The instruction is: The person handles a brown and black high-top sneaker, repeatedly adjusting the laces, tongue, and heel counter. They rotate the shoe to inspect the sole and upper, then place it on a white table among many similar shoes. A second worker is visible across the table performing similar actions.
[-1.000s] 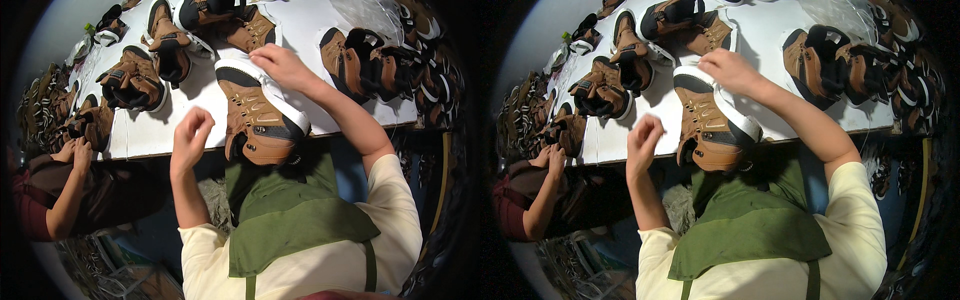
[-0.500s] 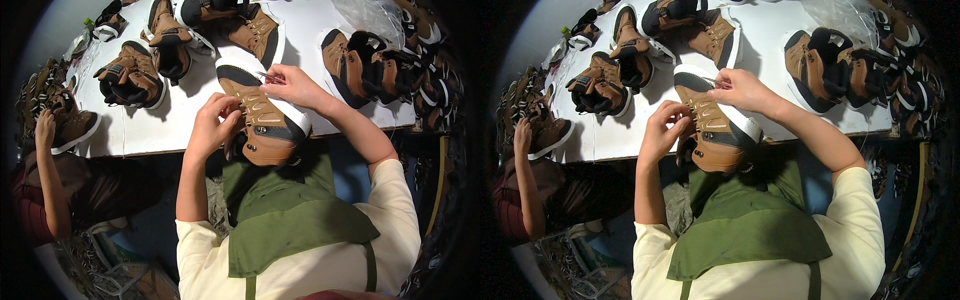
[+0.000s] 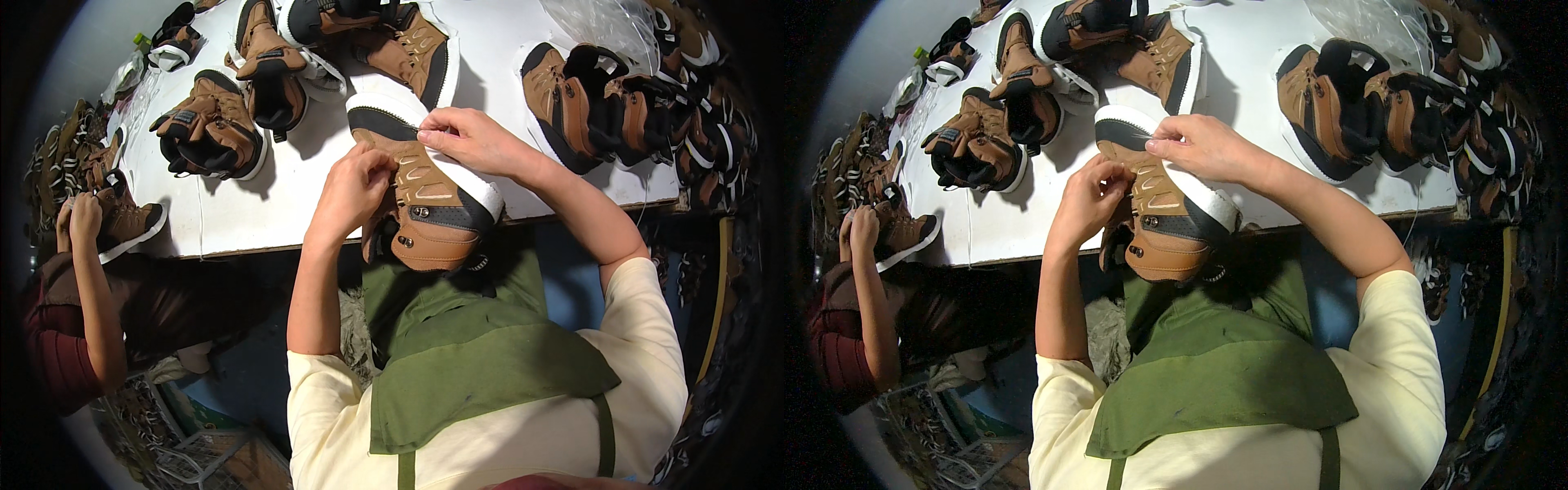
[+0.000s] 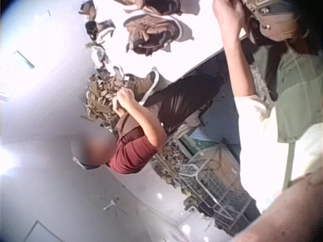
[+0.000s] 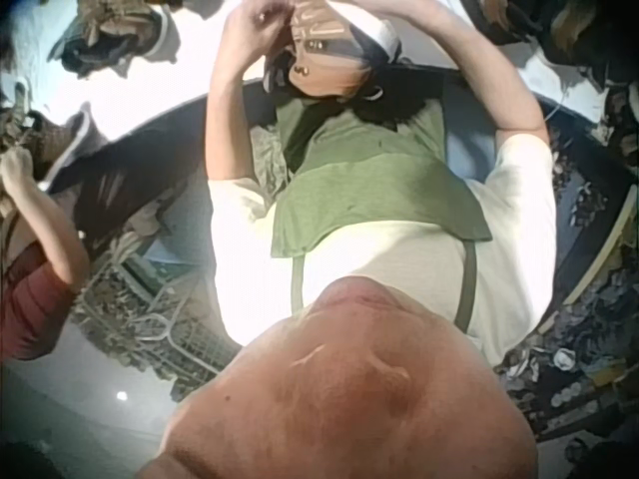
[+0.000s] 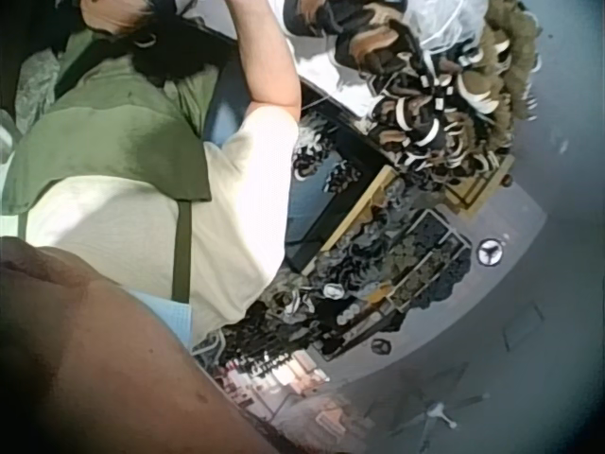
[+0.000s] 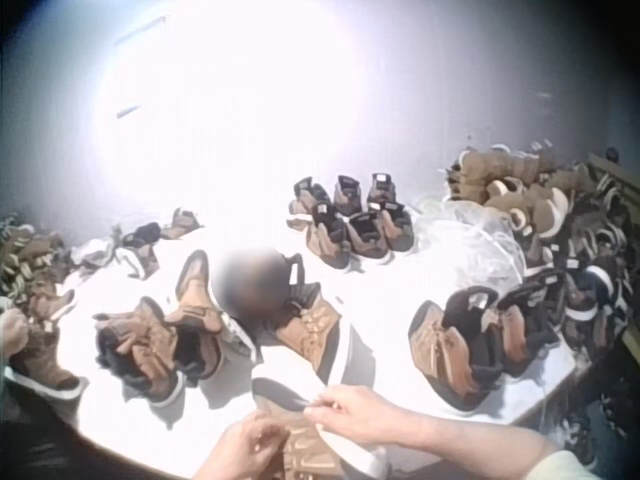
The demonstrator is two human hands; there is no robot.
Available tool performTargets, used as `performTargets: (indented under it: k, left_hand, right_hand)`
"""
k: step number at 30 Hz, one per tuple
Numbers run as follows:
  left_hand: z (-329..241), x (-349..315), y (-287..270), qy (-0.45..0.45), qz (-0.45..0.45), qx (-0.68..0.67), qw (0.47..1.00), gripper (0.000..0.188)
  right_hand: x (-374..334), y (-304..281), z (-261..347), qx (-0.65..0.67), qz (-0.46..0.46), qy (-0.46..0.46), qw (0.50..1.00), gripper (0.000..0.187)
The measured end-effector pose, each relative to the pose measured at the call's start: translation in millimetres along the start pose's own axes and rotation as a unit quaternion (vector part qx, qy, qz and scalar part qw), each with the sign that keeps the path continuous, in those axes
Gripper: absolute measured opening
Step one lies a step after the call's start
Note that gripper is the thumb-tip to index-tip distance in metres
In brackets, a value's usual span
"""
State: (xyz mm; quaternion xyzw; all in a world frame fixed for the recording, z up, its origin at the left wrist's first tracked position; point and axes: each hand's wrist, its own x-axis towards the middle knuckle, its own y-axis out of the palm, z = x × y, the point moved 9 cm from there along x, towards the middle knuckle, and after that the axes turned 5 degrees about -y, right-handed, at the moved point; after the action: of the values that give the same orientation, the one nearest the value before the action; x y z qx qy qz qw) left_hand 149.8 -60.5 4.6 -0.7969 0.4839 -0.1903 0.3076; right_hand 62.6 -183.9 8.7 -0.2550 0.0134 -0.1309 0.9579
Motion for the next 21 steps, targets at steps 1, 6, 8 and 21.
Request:
performTargets:
  k: [1,6,8,21]
  left_hand:
    - [1,-2,0,-0.018,0.016,-0.001,1.000,0.013]
    - [15,-4,-2,-0.043,0.009,-0.087,0.995,0.015]
    - [15,-3,-4,-0.040,-0.023,-0.100,0.994,0.016]
    - [28,-10,-5,-0.022,-0.059,-0.153,0.986,0.012]
  right_hand:
    - [0,0,-2,0.004,-0.001,-0.002,1.000,0.038]
    - [1,0,-7,0.010,0.000,0.008,1.000,0.038]
    - [1,1,-8,0.012,0.002,0.013,1.000,0.038]
    - [-5,-6,5,-0.061,-0.011,-0.024,0.998,0.036]
